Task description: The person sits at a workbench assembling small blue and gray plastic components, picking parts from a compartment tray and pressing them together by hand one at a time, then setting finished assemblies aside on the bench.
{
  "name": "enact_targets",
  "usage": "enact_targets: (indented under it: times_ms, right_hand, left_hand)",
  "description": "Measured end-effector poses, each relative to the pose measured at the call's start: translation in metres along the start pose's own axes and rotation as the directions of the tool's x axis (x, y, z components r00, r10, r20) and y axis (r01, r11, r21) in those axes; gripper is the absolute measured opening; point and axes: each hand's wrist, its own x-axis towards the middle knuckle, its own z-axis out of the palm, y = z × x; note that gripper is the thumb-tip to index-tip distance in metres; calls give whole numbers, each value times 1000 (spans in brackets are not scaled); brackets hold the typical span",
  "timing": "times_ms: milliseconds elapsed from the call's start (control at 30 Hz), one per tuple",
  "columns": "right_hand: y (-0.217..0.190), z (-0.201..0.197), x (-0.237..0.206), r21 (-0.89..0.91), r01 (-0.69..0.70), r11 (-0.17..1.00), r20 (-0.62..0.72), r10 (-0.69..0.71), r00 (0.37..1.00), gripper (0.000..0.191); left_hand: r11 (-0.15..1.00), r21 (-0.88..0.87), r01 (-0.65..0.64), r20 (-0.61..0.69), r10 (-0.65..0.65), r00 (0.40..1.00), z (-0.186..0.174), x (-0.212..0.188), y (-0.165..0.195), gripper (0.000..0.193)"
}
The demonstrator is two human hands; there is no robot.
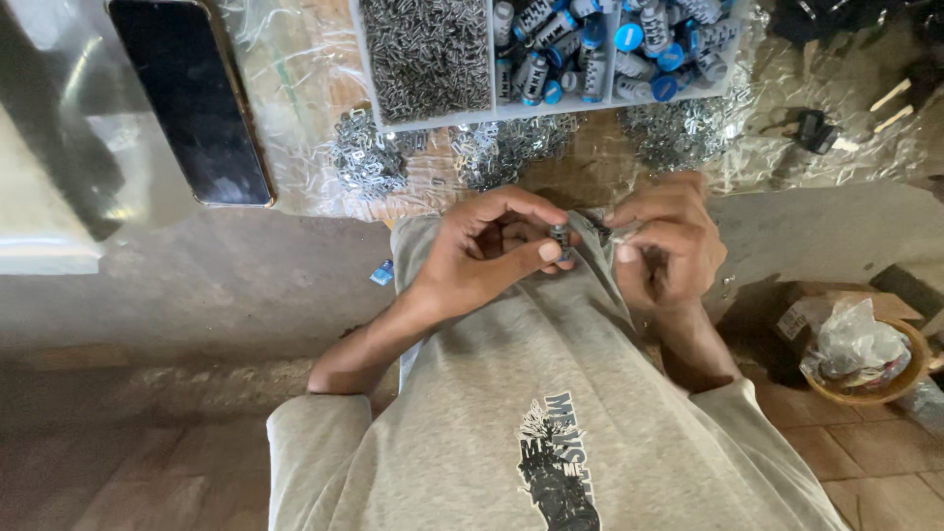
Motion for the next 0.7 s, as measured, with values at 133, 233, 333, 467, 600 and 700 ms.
enact_targets:
  times_ms: [133,233,333,467,600,700]
  right_hand:
    - [-11,7,12,165,-34,986,152,9,988,13]
    - [-10,9,16,153,2,988,198,-33,980,15]
    - [-8,10,15,160,31,987,237,-68,969,16]
    - [-6,13,10,187,40,982,190,-76,979,15]
    - [-5,10,1,155,61,986,213,-93,973,15]
    - [-2,3,-10,184,5,983,254,-53,966,14]
  left_hand:
    - [1000,6,12,0,-12,1000,0,-1,-2,25]
    - [1000,10,23,-13,-23,1000,-2,0,-3,24]
    - [999,34,-10,-8,11,1000,-5,2,-5,23]
    - [1000,17,3,31,-3,1000,-5,3,-8,25]
    - [999,2,34,7,-34,999,-3,6,-9,24]
    - [992,119,45,38,-50,998,0,7,-4,24]
